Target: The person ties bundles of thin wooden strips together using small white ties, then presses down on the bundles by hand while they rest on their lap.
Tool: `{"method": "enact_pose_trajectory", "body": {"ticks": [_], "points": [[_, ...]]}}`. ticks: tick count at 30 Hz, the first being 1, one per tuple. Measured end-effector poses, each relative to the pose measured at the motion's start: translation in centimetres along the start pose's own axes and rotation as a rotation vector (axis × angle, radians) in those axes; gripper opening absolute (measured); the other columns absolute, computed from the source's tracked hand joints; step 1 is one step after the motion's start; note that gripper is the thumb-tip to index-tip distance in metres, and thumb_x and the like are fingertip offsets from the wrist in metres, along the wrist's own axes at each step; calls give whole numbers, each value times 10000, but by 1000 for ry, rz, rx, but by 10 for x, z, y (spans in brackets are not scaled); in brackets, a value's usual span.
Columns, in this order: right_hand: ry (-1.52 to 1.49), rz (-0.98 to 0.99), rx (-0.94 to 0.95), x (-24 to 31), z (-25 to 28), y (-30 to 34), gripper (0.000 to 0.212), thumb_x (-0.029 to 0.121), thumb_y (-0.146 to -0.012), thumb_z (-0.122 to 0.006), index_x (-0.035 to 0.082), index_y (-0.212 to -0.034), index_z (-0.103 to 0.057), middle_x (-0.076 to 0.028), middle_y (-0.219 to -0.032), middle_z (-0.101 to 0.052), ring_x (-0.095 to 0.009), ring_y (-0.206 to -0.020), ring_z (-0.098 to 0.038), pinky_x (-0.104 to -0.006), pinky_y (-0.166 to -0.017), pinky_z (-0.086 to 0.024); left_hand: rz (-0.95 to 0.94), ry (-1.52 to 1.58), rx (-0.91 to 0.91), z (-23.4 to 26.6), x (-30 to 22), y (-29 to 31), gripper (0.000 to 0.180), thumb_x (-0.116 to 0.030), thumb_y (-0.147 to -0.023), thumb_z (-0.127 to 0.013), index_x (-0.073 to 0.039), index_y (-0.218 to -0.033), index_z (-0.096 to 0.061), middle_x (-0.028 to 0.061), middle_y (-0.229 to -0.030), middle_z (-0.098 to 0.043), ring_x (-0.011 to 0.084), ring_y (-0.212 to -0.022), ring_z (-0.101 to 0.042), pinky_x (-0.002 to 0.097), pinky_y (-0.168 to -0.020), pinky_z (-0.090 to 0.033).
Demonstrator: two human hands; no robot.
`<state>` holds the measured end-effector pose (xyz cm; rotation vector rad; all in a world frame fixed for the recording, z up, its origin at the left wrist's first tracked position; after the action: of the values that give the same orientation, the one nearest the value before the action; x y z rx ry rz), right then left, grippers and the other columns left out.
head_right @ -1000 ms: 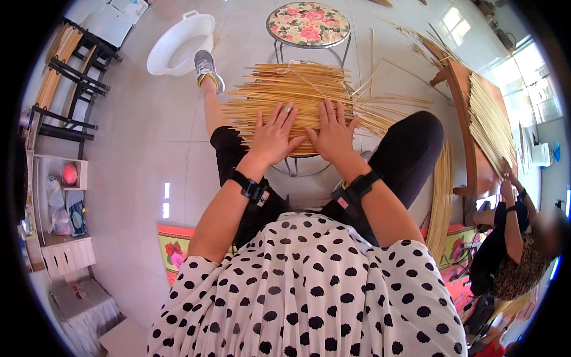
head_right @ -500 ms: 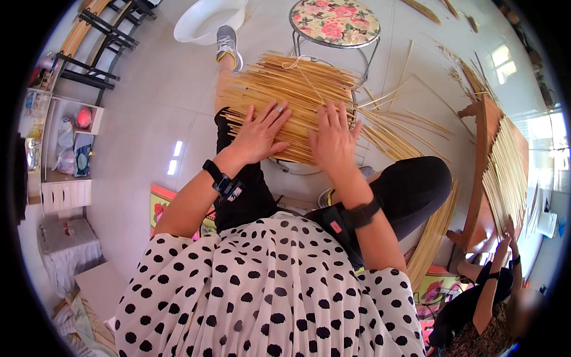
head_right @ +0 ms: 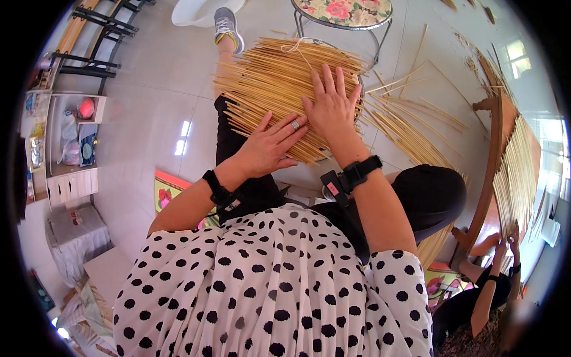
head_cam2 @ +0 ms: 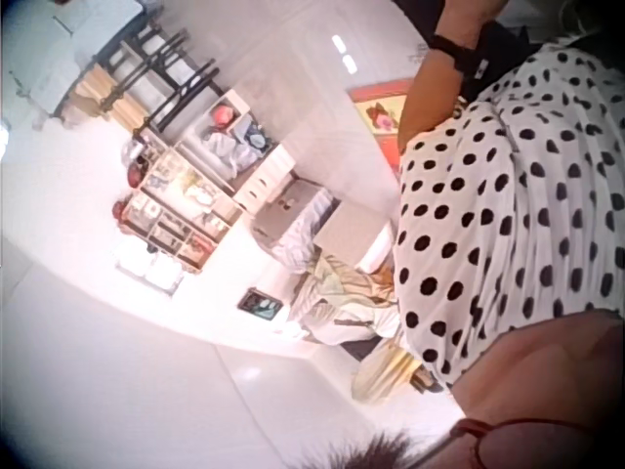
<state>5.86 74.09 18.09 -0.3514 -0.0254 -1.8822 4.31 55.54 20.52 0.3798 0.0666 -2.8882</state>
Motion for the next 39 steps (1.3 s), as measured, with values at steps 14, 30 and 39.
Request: {"method": "enact_pose_trajectory", "body": {"ticks": [14,30,39], "points": [[60,-2,-23,-2,0,0,615,453,-958,-547,181,-1498,-438,-61,-1606,-334,-309,-1503,-252,-700,-1147,-170,79,-11,-60,-8,5,26,788,-318,-808,-765,-106,-1485,-425,70,-1587,-350,262,-1477,-313,572,-1170,-227],[-208,152,-70,16,54,54,414,144,-899,-652,69,-1300,-581,-124,-1417,-539,-348,-1402,-416,-574,-1098,-338,58,46,-161,20,28,34,788,-361,-804,-769,-101,-1475,-449,70,-1586,-355,272,-1469,-328,606,-1159,-233],[-335,359,48,19,29,5,387,164,-931,-596,72,-1307,-587,-112,-1415,-546,-315,-1405,-418,-543,-1115,-341,133,33,-114,6,19,32,808,-367,-814,-759,-109,-1497,-415,91,-1588,-342,278,-1482,-300,585,-1165,-246]]}}
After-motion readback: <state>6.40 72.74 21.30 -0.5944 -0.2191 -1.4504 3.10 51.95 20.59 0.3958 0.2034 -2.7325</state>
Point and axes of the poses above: each hand's wrist, its own y-axis away from the middle knuckle, its own z-axis out of the back of the hand, x = y × z, the point moved 3 cm from there along -y, towards the middle knuckle
